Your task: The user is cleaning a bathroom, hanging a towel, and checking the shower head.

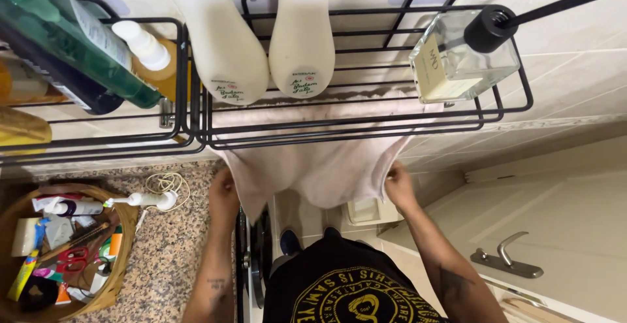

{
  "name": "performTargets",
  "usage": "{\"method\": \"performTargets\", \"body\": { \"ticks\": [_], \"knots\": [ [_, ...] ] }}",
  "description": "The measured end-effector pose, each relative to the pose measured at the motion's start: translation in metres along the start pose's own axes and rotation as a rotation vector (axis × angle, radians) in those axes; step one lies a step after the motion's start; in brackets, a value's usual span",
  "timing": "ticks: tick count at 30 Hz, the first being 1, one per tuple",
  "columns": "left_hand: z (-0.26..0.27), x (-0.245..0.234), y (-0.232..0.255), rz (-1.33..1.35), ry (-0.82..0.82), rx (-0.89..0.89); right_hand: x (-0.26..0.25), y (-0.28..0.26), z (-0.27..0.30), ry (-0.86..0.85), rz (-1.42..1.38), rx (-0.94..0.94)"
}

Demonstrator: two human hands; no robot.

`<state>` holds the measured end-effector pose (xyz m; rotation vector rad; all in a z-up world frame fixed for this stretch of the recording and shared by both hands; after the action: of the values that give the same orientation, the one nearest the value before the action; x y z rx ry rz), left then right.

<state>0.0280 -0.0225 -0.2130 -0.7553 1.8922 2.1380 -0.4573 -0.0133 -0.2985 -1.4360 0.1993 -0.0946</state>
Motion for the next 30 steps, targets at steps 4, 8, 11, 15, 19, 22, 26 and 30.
{"method": "performTargets", "body": {
  "ticks": [4, 8, 11, 15, 19, 22, 26, 30],
  "knots": [
    [0.011, -0.045, 0.074, 0.2, 0.191, -0.155, -0.015, -0.101, 0.016, 0.218, -0.116, -0.15],
    [0.015, -0.068, 0.166, 0.226, 0.275, 0.522, 0.01, -0.229, 0.029, -0.011, -0.31, -0.469],
    [0.022, -0.075, 0.206, 0.144, 0.369, 0.673, 0.022, -0.291, 0.038, -0.041, -0.192, -0.641],
    [0.019, -0.091, 0.212, 0.021, 0.48, 0.584, -0.001, -0.308, 0.04, 0.149, -0.005, -0.475],
    [0.026, -0.116, 0.217, -0.259, 0.613, 0.641, -0.004, -0.359, 0.062, 0.187, 0.151, -0.649],
    [0.011, -0.125, 0.207, -0.018, 0.387, 0.468, -0.012, -0.375, 0.06, 0.281, 0.355, -0.698],
    [0.01, -0.14, 0.229, 0.592, 0.22, 0.111, -0.047, -0.343, 0.025, 0.173, -0.045, -0.585],
    [0.005, -0.153, 0.223, 0.839, 0.192, -0.056, -0.035, -0.352, 0.021, 0.119, -0.848, -0.239]
  ]
}}
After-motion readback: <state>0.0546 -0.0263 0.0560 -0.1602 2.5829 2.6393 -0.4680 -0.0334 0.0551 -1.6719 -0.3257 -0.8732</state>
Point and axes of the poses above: each hand's wrist, its own z-axis away from the middle knuckle, its own x-axis out of the palm, y = z × x, the point moved 4 cm from there along -z, towards the middle knuckle, and after that the axes turned 15 degrees about -z, right-handed, at the moved point
